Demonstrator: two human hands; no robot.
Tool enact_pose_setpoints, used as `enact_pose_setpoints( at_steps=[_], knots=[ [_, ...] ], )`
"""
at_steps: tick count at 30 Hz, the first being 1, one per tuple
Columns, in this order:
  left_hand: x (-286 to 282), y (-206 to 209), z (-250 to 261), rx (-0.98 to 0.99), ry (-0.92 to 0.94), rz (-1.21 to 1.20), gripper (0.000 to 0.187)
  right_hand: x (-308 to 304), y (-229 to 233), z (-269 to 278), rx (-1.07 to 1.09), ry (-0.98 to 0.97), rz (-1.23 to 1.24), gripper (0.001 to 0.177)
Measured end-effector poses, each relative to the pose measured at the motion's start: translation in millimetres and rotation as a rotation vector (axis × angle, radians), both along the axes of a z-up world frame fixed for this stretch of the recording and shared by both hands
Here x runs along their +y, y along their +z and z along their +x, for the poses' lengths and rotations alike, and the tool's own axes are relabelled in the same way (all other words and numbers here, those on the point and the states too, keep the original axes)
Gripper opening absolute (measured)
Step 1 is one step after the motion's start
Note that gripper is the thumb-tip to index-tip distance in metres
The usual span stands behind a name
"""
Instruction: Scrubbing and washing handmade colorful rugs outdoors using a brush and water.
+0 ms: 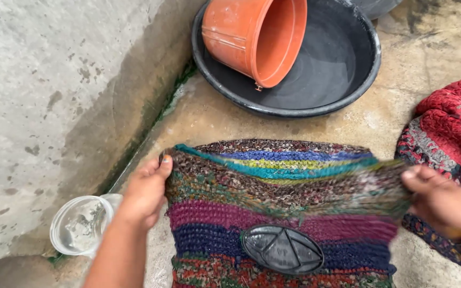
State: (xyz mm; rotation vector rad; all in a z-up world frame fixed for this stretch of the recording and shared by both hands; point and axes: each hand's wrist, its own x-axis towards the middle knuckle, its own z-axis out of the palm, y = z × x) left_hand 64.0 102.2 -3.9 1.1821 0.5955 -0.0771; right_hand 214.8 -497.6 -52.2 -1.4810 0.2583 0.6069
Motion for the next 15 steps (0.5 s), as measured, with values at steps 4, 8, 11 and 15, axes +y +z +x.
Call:
enact_pose_setpoints(
  at_steps=[4, 8, 11, 15],
  knots=[
    [-31.4, -39.3, -9.0, 0.190, 0.207, 0.877, 0.070, 75.8, 1.4, -41.7, -0.303, 0.127, -1.122, 0.073],
    [-90.7, 34.5, -18.1, 0.169, -0.231, 1.764, 0.086, 162.1, 63.1, -86.4, -1.234, 0.338, -1.643, 0.050],
    [-94.9, -7.5, -20.1, -0.335, -0.508, 1.663, 0.095, 147.8, 38.6, -76.5, -1.007, 0.658, -0.868, 0.069],
    [-73.8, -5.0, -4.1, -0.056, -0.677, 1.801, 0.023, 124.1, 35.9, -36.6, -0.838, 0.743, -0.957, 0.032]
  ],
)
